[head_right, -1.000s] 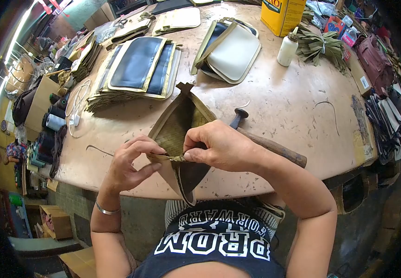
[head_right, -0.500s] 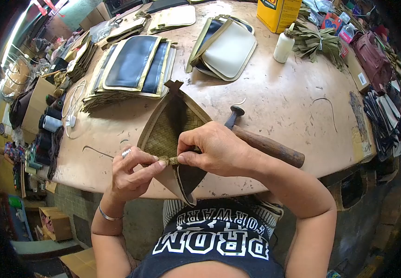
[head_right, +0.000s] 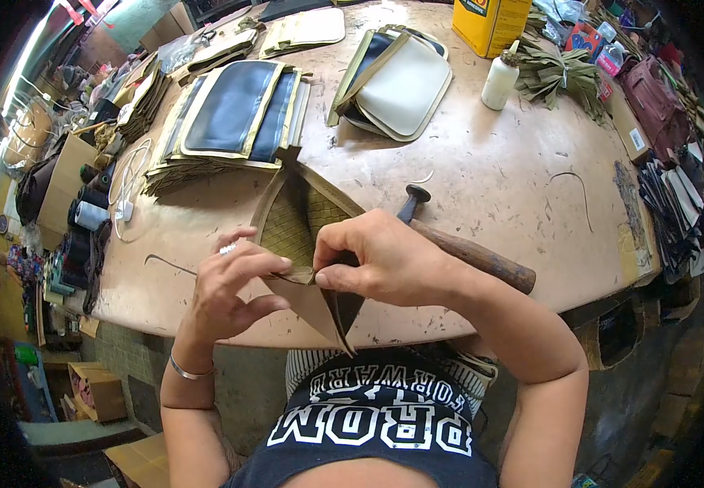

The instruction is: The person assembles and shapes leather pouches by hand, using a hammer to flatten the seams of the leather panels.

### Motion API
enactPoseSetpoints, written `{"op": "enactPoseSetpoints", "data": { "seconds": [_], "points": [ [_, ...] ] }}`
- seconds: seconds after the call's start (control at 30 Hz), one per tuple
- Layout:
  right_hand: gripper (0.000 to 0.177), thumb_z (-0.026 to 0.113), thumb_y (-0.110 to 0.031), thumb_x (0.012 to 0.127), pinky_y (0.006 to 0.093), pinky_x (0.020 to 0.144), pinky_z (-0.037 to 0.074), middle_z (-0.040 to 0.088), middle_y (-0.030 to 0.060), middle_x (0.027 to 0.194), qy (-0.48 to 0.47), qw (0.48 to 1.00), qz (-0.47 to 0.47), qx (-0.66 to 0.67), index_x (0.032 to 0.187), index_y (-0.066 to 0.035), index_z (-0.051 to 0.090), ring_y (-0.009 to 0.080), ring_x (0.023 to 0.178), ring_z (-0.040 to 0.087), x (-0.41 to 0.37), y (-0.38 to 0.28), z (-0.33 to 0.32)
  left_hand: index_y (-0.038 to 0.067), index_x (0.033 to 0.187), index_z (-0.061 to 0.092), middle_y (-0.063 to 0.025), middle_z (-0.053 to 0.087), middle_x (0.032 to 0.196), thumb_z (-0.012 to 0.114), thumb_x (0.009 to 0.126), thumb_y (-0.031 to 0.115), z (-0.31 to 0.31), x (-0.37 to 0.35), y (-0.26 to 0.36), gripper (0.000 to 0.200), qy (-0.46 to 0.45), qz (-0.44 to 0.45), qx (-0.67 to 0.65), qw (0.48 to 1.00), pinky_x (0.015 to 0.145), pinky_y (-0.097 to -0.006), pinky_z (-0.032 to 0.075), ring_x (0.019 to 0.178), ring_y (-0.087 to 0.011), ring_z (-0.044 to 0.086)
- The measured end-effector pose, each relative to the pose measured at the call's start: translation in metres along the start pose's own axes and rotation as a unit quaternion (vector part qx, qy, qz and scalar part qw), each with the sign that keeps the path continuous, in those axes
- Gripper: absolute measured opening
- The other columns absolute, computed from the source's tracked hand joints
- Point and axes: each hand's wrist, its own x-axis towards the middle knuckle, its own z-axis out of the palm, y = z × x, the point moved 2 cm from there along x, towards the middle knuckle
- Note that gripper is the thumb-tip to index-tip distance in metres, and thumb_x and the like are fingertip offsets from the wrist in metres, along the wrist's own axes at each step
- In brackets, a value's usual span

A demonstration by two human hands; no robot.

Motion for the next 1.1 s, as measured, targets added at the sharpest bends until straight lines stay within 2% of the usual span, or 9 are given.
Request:
{"op": "enactPoseSetpoints", "data": {
  "seconds": [0.13, 0.33, 0.43, 0.53, 0.67, 0.77, 0.87, 1.03, 1.1],
  "points": [
    [0.018, 0.065, -0.014, 0.078, 0.0229, 0.063, 0.043, 0.059, 0.0030, 0.071, -0.008, 0.997, 0.043, 0.065, 0.082, 0.002, 0.058, 0.0073, 0.068, 0.051, -0.001, 0.007, -0.005, 0.005, 0.093, 0.059, -0.0062, 0.062, 0.080, 0.068, 0.070, 0.004, 0.002, -0.003, -0.003, 0.024, -0.009, -0.075, -0.107, 0.991, 0.065, -0.0302, 0.049, 0.070, -0.0206, 0.060],
    [0.016, 0.064, -0.012, 0.077, 0.0275, 0.064, 0.044, 0.062, 0.0097, 0.073, -0.010, 0.997, 0.043, 0.057, 0.083, 0.002, 0.060, 0.0139, 0.069, 0.057, -0.002, 0.009, -0.002, 0.005, 0.079, 0.056, -0.0068, 0.062, 0.084, 0.067, 0.069, -0.001, 0.007, -0.006, -0.003, 0.015, -0.008, -0.013, -0.039, 0.999, 0.060, -0.0322, 0.048, 0.069, -0.0210, 0.059],
    [0.015, 0.063, -0.012, 0.077, 0.0291, 0.064, 0.045, 0.062, 0.0120, 0.073, -0.007, 0.999, 0.012, 0.035, 0.082, 0.002, 0.060, 0.0176, 0.069, 0.058, -0.004, 0.006, 0.002, 0.004, 0.075, 0.055, -0.0076, 0.061, 0.086, 0.065, 0.070, 0.000, 0.003, -0.001, -0.003, 0.012, -0.028, -0.034, -0.120, 0.992, 0.059, -0.0314, 0.047, 0.068, -0.0206, 0.059],
    [0.014, 0.063, -0.011, 0.077, 0.0322, 0.064, 0.045, 0.061, 0.0146, 0.074, -0.004, 1.000, -0.001, -0.009, 0.080, 0.002, 0.059, 0.0237, 0.070, 0.059, -0.004, 0.000, 0.005, 0.002, 0.075, 0.054, -0.0086, 0.061, 0.084, 0.064, 0.073, 0.003, -0.004, 0.004, -0.006, 0.010, -0.087, -0.110, -0.213, 0.967, 0.057, -0.0285, 0.045, 0.066, -0.0195, 0.059],
    [0.013, 0.062, -0.011, 0.075, 0.0354, 0.066, 0.045, 0.061, 0.0161, 0.075, 0.004, 0.999, -0.024, -0.021, 0.079, 0.001, 0.059, 0.0284, 0.073, 0.059, -0.003, -0.003, 0.005, 0.000, 0.075, 0.057, -0.0074, 0.061, 0.074, 0.066, 0.077, 0.012, -0.004, 0.013, -0.001, 0.014, -0.138, -0.301, -0.211, 0.920, 0.056, -0.0264, 0.044, 0.062, -0.0170, 0.057],
    [0.014, 0.063, -0.012, 0.075, 0.0361, 0.066, 0.045, 0.061, 0.0162, 0.076, 0.009, 0.999, -0.035, -0.025, 0.079, 0.001, 0.059, 0.0290, 0.073, 0.058, -0.004, -0.003, 0.006, 0.001, 0.077, 0.061, -0.0075, 0.060, 0.070, 0.067, 0.076, 0.014, -0.002, 0.020, -0.002, 0.015, -0.171, -0.314, -0.233, 0.904, 0.055, -0.0266, 0.043, 0.061, -0.0165, 0.056],
    [0.015, 0.062, -0.013, 0.076, 0.0358, 0.067, 0.045, 0.061, 0.0162, 0.077, 0.005, 0.999, -0.043, -0.029, 0.081, 0.001, 0.059, 0.0286, 0.074, 0.059, -0.003, -0.001, 0.007, 0.001, 0.081, 0.062, -0.0091, 0.060, 0.068, 0.067, 0.075, 0.015, 0.003, 0.018, -0.002, 0.016, -0.181, -0.183, -0.142, 0.956, 0.055, -0.0276, 0.043, 0.061, -0.0171, 0.056],
    [0.019, 0.061, -0.014, 0.080, 0.0334, 0.071, 0.046, 0.062, 0.0174, 0.083, -0.045, 0.996, 0.034, 0.072, 0.090, 0.001, 0.061, 0.0277, 0.079, 0.060, -0.002, 0.004, 0.001, 0.000, 0.080, 0.061, -0.0112, 0.060, 0.069, 0.066, 0.076, 0.015, 0.000, 0.015, -0.003, 0.016, -0.173, -0.201, -0.188, 0.946, 0.056, -0.0304, 0.044, 0.062, -0.0220, 0.058],
    [0.020, 0.061, -0.014, 0.080, 0.0325, 0.072, 0.046, 0.063, 0.0178, 0.086, -0.058, 0.997, 0.004, 0.042, 0.093, 0.001, 0.061, 0.0273, 0.081, 0.061, -0.002, 0.005, -0.001, 0.000, 0.079, 0.061, -0.0114, 0.060, 0.069, 0.066, 0.075, 0.015, 0.000, 0.014, -0.003, 0.016, -0.174, -0.215, -0.205, 0.939, 0.056, -0.0308, 0.044, 0.062, -0.0232, 0.058]
  ]
}}
